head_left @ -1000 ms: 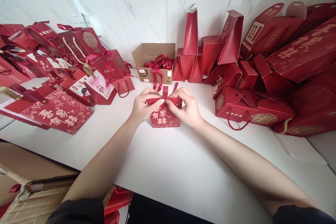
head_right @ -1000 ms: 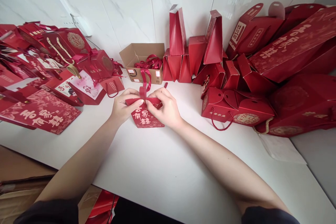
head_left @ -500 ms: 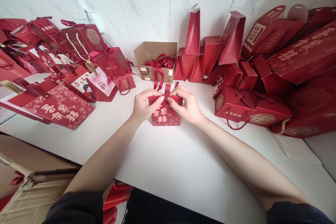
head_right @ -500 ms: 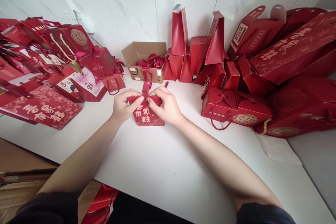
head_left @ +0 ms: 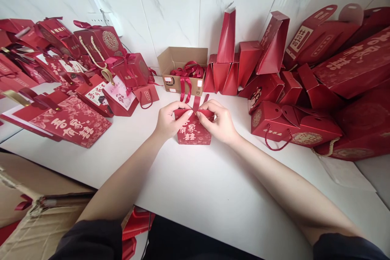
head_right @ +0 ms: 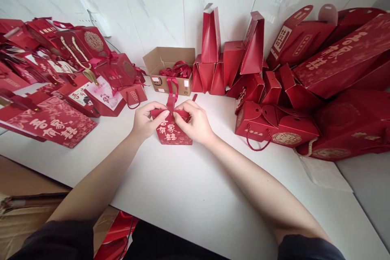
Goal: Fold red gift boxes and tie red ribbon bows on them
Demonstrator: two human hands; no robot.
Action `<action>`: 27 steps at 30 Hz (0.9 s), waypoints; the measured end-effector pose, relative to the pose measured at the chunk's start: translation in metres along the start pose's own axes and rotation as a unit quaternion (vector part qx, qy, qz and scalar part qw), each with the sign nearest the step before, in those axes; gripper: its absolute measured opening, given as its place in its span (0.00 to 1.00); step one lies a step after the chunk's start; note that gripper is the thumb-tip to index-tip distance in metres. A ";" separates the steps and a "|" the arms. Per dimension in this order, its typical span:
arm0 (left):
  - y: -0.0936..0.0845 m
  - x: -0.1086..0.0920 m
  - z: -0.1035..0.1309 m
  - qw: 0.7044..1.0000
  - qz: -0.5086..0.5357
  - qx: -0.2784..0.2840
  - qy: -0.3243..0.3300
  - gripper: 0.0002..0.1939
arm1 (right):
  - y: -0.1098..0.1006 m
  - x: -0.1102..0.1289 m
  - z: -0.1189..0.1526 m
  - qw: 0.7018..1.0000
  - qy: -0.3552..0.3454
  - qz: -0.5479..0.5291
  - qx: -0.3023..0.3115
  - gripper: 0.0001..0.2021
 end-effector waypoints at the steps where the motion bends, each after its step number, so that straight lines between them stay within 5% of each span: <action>1: 0.000 0.000 0.000 1.000 -0.005 0.003 0.001 0.03 | 0.000 0.000 0.000 1.000 -0.002 -0.003 -0.004 0.04; 10: -0.002 -0.005 -0.002 0.999 0.005 0.042 -0.030 0.07 | -0.002 0.001 0.001 1.000 -0.004 -0.019 0.014 0.07; 14: -0.003 0.003 -0.003 0.989 0.073 0.093 -0.090 0.09 | -0.002 -0.010 -0.004 0.980 0.060 -0.165 0.096 0.18; 18: -0.003 0.011 -0.002 0.969 0.158 0.134 -0.135 0.10 | 0.005 -0.017 -0.005 0.939 0.123 -0.279 0.157 0.13; 21: -0.002 0.016 0.000 0.957 0.193 0.143 -0.160 0.12 | 0.012 -0.016 -0.001 0.924 0.112 -0.311 0.193 0.14; 27: 0.000 0.021 0.002 0.950 0.199 0.164 -0.174 0.13 | 0.010 -0.017 -0.001 0.941 0.065 -0.278 0.183 0.12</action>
Point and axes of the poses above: each hand's wrist, its own z-axis away from the middle knuckle, its own y-axis out of the palm, x = y × z, the point moved 4 cm from there along -z, towards the middle knuckle, and after that the axes turned 9 degrees about z, right-handed, at the moved point
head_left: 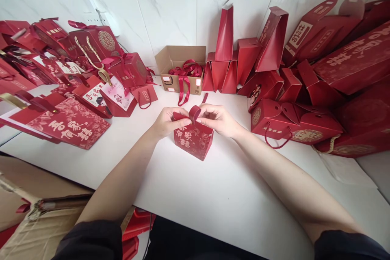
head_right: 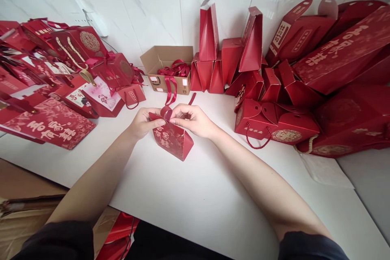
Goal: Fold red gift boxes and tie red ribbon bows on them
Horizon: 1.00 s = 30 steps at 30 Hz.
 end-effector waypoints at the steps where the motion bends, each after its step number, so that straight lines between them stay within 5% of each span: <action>1: 0.000 0.001 0.000 1.000 0.001 0.000 0.000 0.13 | -0.001 0.000 0.000 1.000 -0.002 0.006 0.002 0.12; 11: 0.004 -0.001 -0.001 1.000 -0.010 0.009 0.005 0.13 | -0.006 0.009 0.000 0.998 0.029 0.030 0.054 0.13; 18: 0.007 -0.005 -0.001 0.999 -0.035 0.000 0.024 0.13 | -0.002 0.000 -0.001 0.985 0.115 -0.081 0.102 0.14; 24: 0.008 -0.013 0.002 0.988 -0.108 -0.053 0.094 0.10 | -0.008 -0.003 0.000 0.980 0.163 -0.107 0.050 0.11; 30: 0.013 -0.020 0.006 0.974 -0.164 -0.099 0.124 0.07 | -0.023 0.010 -0.003 0.988 0.152 -0.018 -0.019 0.11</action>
Point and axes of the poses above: each hand's wrist, its own z-axis away from the middle knuckle, its own y-axis out of the palm, x = y × z, the point moved 4 cm from there along -z, towards the middle knuckle, and after that the axes turned 9 degrees about z, right-handed, at the moved point
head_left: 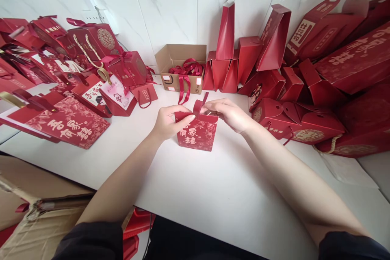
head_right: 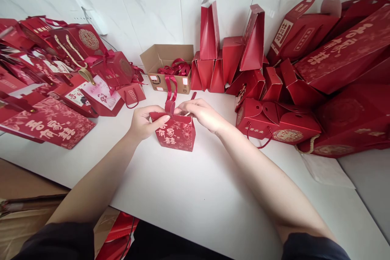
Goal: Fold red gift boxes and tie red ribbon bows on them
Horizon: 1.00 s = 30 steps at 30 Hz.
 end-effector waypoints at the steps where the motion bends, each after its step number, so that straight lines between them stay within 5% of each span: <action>1: 0.000 -0.001 0.000 1.000 -0.010 -0.010 -0.002 0.07 | -0.002 0.004 0.001 0.999 -0.010 0.029 -0.010 0.11; 7: 0.002 -0.004 0.000 0.998 -0.030 -0.052 -0.026 0.07 | 0.005 0.024 0.009 0.985 -0.053 0.163 -0.033 0.08; 14: 0.007 -0.005 0.002 0.997 -0.039 -0.055 -0.024 0.06 | 0.014 0.024 0.012 0.955 -0.084 0.239 -0.152 0.15; 22: 0.009 -0.009 0.001 0.998 -0.014 -0.025 -0.054 0.07 | 0.016 0.034 0.016 0.910 -0.189 0.335 -0.157 0.12; 30: 0.008 -0.004 0.001 0.998 0.006 -0.022 -0.062 0.08 | 0.017 0.030 0.015 0.920 -0.184 0.314 -0.148 0.11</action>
Point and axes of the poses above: each hand's wrist, its own z-axis away from the middle knuckle, its own y-axis out of the palm, x = y × z, the point moved 4 cm from there along -z, towards the middle knuckle, and after that the axes turned 9 degrees about z, right-handed, at the moved point
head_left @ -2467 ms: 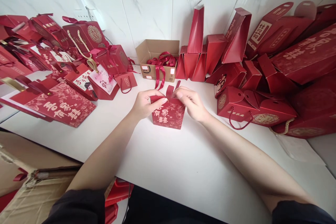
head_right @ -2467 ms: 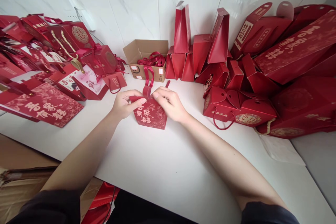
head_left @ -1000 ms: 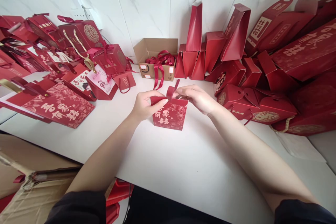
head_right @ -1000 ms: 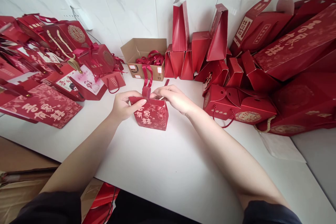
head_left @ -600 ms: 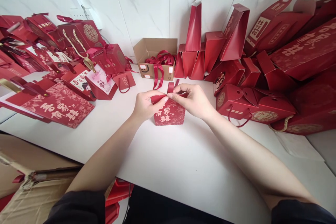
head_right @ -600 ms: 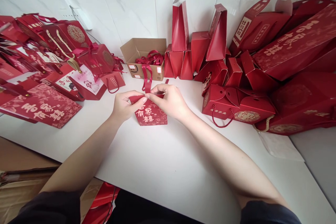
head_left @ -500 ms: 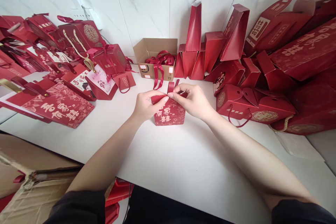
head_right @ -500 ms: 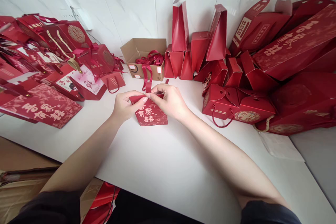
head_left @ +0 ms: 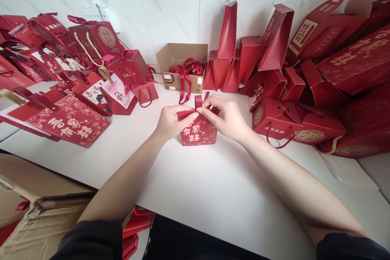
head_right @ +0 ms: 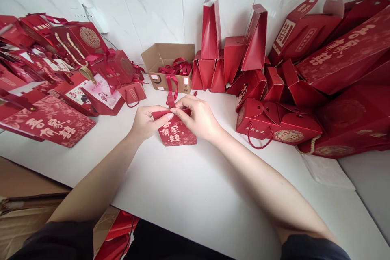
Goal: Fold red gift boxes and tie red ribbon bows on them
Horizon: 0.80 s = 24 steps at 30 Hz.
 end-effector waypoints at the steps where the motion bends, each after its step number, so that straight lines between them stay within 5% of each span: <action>1: 0.000 0.000 0.000 1.000 0.002 0.001 0.001 0.08 | 0.000 -0.001 0.000 1.000 0.007 -0.008 0.000 0.12; 11: 0.002 -0.002 0.000 0.998 -0.042 -0.001 0.052 0.07 | 0.008 -0.014 0.000 0.981 0.123 -0.143 0.038 0.16; 24: 0.001 0.002 0.002 0.999 -0.018 -0.029 0.026 0.08 | 0.014 -0.016 0.003 0.982 0.126 -0.141 -0.017 0.17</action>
Point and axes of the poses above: each hand's wrist, its own z-axis away from the middle knuckle, its own y-axis out of the palm, x = y × z, the point moved 4 cm from there along -z, towards the middle knuckle, and after that the axes turned 9 degrees about z, right-handed, at the moved point
